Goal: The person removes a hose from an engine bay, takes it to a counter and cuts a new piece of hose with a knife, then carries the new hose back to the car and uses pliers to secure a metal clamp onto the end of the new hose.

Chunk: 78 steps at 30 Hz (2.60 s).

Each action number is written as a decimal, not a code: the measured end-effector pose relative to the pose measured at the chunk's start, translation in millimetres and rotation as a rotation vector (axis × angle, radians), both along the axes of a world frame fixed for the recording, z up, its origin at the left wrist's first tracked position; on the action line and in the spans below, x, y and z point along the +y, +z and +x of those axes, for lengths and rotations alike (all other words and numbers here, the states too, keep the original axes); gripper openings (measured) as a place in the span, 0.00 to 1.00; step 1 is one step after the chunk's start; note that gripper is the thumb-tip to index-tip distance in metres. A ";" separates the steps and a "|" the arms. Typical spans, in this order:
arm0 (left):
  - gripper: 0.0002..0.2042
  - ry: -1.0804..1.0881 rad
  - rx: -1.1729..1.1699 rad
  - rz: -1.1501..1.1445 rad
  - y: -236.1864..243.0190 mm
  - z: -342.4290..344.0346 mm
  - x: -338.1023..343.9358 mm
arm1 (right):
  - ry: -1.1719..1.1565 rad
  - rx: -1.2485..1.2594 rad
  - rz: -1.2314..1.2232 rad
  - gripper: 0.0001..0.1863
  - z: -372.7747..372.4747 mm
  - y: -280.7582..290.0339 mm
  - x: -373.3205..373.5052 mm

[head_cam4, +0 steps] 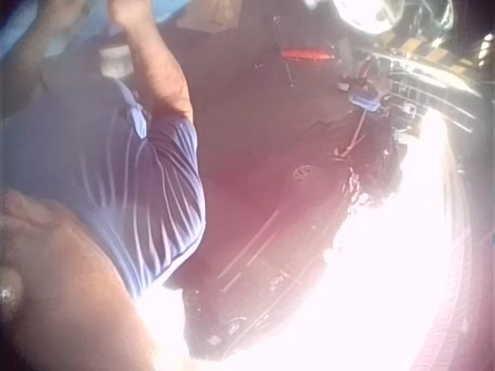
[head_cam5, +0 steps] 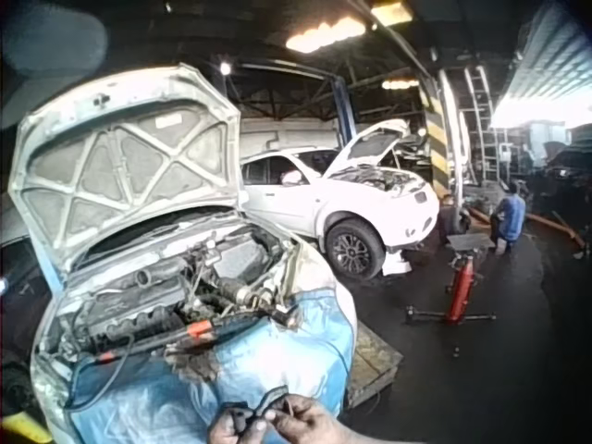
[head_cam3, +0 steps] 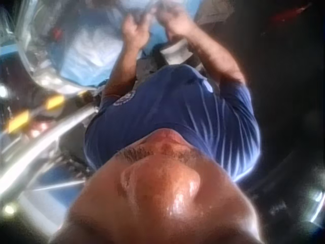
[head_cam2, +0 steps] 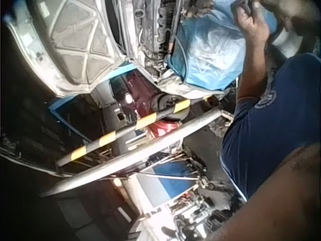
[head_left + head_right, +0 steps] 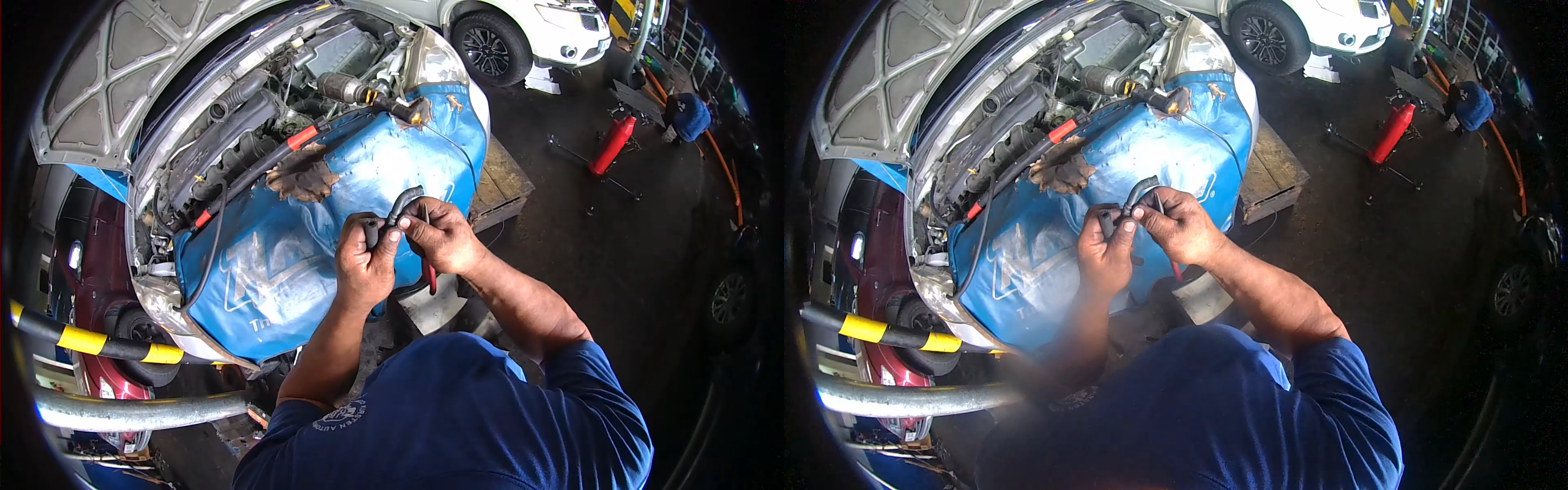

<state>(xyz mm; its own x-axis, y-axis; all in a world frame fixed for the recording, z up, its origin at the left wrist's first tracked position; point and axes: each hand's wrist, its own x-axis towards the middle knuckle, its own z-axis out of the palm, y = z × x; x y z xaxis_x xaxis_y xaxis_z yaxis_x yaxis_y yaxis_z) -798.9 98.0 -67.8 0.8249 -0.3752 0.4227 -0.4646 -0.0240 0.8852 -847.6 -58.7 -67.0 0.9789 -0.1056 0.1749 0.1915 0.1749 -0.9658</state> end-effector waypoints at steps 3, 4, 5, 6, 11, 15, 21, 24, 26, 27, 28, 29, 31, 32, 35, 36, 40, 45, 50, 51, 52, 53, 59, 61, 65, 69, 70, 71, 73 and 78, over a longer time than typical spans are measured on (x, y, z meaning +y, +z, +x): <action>0.07 0.057 -0.089 -0.067 -6.1 -1.6 -4.4 | -0.008 -0.079 0.152 0.10 2.3 -2.5 8.8; 0.07 0.061 -0.067 -0.092 -7.6 -3.4 -6.4 | -0.046 -0.098 0.152 0.10 3.3 -3.4 11.9; 0.07 0.062 -0.069 -0.092 -7.9 -5.3 -7.1 | -0.045 -0.100 0.152 0.10 3.7 -3.7 14.6; 0.07 0.052 -0.006 -0.126 -7.1 -7.5 -7.6 | -0.076 -0.108 0.164 0.09 3.9 -3.5 16.9; 0.08 0.051 -0.170 0.022 -5.1 -2.9 -7.6 | -0.145 -0.104 0.284 0.08 5.0 -4.0 19.8; 0.08 -0.170 0.151 -0.001 12.3 2.9 2.3 | -0.145 -0.124 0.246 0.08 -0.1 5.1 13.0; 0.08 -0.273 0.019 -0.116 21.0 10.1 0.8 | -0.025 -0.193 0.174 0.07 -1.5 13.6 6.4; 0.08 -0.341 -0.044 -0.073 26.1 10.2 1.0 | 0.142 -0.180 0.097 0.07 -1.2 17.7 -13.6; 0.07 -0.336 -0.092 -0.027 30.4 10.4 1.9 | 0.222 -0.173 -0.105 0.10 -4.2 25.0 -23.0; 0.07 -0.333 -0.140 0.017 32.8 10.5 2.0 | 0.218 -0.170 -0.103 0.10 -4.7 26.7 -26.5; 0.07 -0.336 -0.136 0.019 33.7 11.3 2.3 | 0.243 -0.174 -0.203 0.11 -4.3 27.6 -30.1; 0.07 -0.339 -0.154 0.042 34.3 12.4 2.6 | 0.268 -0.178 -0.304 0.11 -4.8 28.3 -32.4; 0.07 -0.339 -0.169 0.069 36.1 12.4 4.7 | 0.240 -0.215 -0.319 0.12 -6.2 29.4 -30.2; 0.07 -0.342 -0.193 0.077 37.1 11.8 5.2 | 0.218 -0.243 -0.331 0.12 -7.3 28.7 -29.5; 0.08 -0.351 -0.229 0.115 42.9 12.0 9.3 | 0.164 -0.286 -0.384 0.12 -9.8 24.0 -28.3; 0.08 -0.354 -0.240 0.146 43.8 11.4 11.2 | 0.136 -0.300 -0.426 0.11 -11.4 21.3 -26.4; 0.08 -0.353 -0.165 0.089 35.8 10.9 11.0 | 0.064 -0.320 -0.236 0.10 -13.8 16.3 -11.0; 0.09 -0.359 0.161 0.060 34.2 2.2 14.6 | -0.082 -0.349 -0.431 0.08 -15.9 20.0 -17.4; 0.12 -0.390 0.120 0.071 33.2 11.8 18.0 | -0.159 -0.468 -0.569 0.08 -14.0 23.9 -20.5; 0.12 -0.426 0.123 0.080 34.3 14.0 19.0 | -0.160 -0.501 -0.602 0.07 -15.3 24.5 -20.3; 0.12 -0.423 0.122 0.077 34.8 16.1 20.6 | -0.161 -0.534 -0.634 0.07 -16.3 25.6 -20.4; 0.13 -0.516 0.305 0.001 34.9 18.4 22.3 | -0.158 -0.536 -0.636 0.07 -17.1 27.7 -21.1; 0.10 -0.297 0.038 0.130 27.4 11.5 23.4 | -0.171 -0.600 -0.773 0.09 -17.6 33.1 -23.2; 0.07 -0.196 -0.149 0.174 34.3 -0.1 15.9 | -0.206 -0.587 -0.770 0.10 -18.6 32.5 -19.7; 0.06 -0.074 -0.342 0.116 35.4 -5.0 7.8 | -0.221 -0.602 -0.723 0.09 -17.0 28.0 -21.9; 0.10 -0.640 0.520 -0.053 35.3 20.4 24.2 | -0.115 -0.697 -0.783 0.07 -15.3 37.1 -28.0; 0.10 -0.767 0.687 -0.101 32.3 28.2 27.5 | -0.070 -0.732 -0.817 0.07 -15.0 41.7 -28.4; 0.10 -0.893 0.854 -0.151 28.4 33.1 30.2 | -0.024 -0.768 -0.850 0.06 -15.1 45.5 -28.2; 0.10 -0.860 0.856 -0.170 28.0 32.3 28.0 | -0.001 -0.760 -0.849 0.06 -13.5 46.0 -28.4; 0.06 -0.216 0.012 0.064 22.3 10.4 14.5 | -0.170 -0.612 -0.791 0.05 -10.5 36.1 -29.1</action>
